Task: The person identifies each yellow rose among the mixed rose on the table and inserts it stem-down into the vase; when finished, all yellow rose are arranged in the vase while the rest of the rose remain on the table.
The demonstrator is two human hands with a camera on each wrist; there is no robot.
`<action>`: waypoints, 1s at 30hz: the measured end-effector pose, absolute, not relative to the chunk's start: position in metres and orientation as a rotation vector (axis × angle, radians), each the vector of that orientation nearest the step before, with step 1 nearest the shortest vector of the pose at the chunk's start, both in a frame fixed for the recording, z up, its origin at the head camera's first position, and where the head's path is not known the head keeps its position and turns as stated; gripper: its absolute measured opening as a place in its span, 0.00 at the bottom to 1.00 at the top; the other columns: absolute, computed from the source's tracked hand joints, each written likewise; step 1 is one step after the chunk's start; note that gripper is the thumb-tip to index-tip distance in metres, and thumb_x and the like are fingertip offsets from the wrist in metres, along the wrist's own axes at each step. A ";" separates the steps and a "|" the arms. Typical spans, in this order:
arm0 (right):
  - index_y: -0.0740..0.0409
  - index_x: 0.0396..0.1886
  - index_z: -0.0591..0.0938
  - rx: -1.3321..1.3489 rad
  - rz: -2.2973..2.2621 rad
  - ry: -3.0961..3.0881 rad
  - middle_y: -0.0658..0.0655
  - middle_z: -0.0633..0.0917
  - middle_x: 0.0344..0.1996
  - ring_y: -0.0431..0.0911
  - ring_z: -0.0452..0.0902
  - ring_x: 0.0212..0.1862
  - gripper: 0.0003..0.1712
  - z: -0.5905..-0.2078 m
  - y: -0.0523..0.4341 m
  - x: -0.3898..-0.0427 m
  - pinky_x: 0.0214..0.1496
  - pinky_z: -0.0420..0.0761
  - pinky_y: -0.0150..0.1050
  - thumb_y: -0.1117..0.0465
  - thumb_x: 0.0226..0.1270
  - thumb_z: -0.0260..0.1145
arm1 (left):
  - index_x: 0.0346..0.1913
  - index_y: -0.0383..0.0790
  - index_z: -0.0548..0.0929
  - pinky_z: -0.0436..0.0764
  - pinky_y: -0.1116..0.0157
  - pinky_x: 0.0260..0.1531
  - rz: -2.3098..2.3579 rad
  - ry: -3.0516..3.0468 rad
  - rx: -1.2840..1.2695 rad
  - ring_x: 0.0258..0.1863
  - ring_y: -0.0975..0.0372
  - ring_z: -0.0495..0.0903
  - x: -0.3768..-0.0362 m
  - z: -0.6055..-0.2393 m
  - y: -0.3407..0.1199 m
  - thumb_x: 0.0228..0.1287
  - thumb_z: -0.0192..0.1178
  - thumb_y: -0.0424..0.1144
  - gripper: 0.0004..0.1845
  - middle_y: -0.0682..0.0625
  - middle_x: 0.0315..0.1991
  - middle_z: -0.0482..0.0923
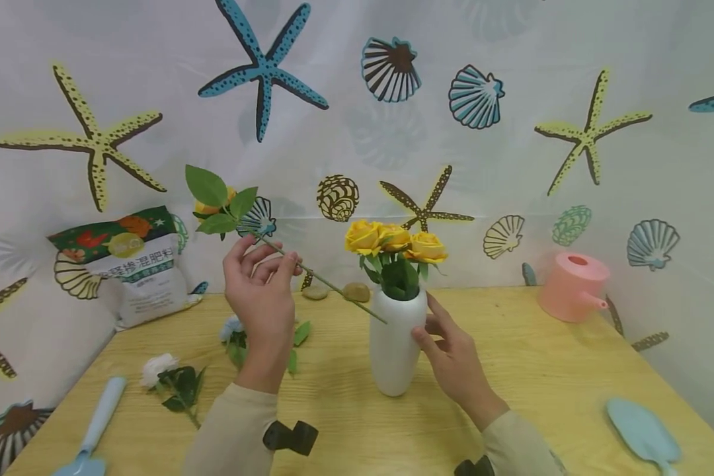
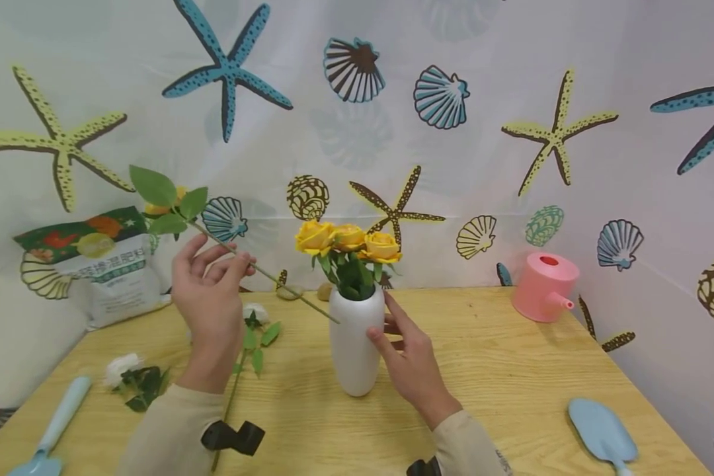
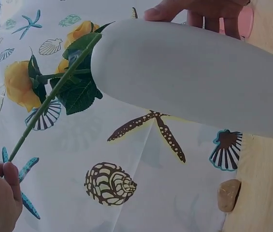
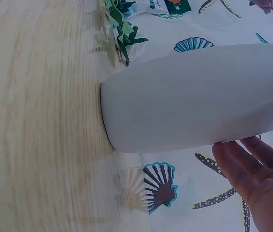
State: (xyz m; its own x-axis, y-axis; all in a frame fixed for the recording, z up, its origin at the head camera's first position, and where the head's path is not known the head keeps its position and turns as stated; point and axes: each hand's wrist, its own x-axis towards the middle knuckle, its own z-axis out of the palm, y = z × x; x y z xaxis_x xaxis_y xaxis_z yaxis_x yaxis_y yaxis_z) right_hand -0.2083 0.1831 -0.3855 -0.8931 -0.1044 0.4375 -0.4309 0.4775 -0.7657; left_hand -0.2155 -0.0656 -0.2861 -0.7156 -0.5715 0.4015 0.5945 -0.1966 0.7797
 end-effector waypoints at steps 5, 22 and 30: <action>0.49 0.80 0.61 0.462 1.392 -2.396 0.62 0.85 0.57 0.55 0.83 0.58 0.36 -0.385 0.182 -0.208 0.54 0.86 0.46 0.56 0.76 0.62 | 0.66 0.39 0.69 0.86 0.67 0.37 -1.939 -1.224 -0.012 0.35 0.61 0.83 -0.231 -0.277 -0.069 0.65 0.63 0.23 0.28 0.45 0.47 0.77; 0.49 0.80 0.61 0.460 1.366 -2.397 0.61 0.85 0.56 0.55 0.83 0.57 0.37 -0.386 0.183 -0.208 0.53 0.87 0.44 0.55 0.76 0.62 | 0.64 0.34 0.69 0.85 0.65 0.39 -1.848 -1.193 -0.061 0.35 0.60 0.81 -0.256 -0.263 -0.058 0.65 0.63 0.23 0.26 0.49 0.46 0.77; 0.49 0.80 0.61 0.444 1.366 -2.396 0.61 0.86 0.56 0.54 0.83 0.58 0.36 -0.386 0.184 -0.208 0.53 0.86 0.42 0.55 0.76 0.62 | 0.62 0.36 0.70 0.84 0.64 0.39 -1.844 -1.148 -0.078 0.34 0.60 0.81 -0.254 -0.256 -0.054 0.65 0.64 0.23 0.25 0.50 0.44 0.78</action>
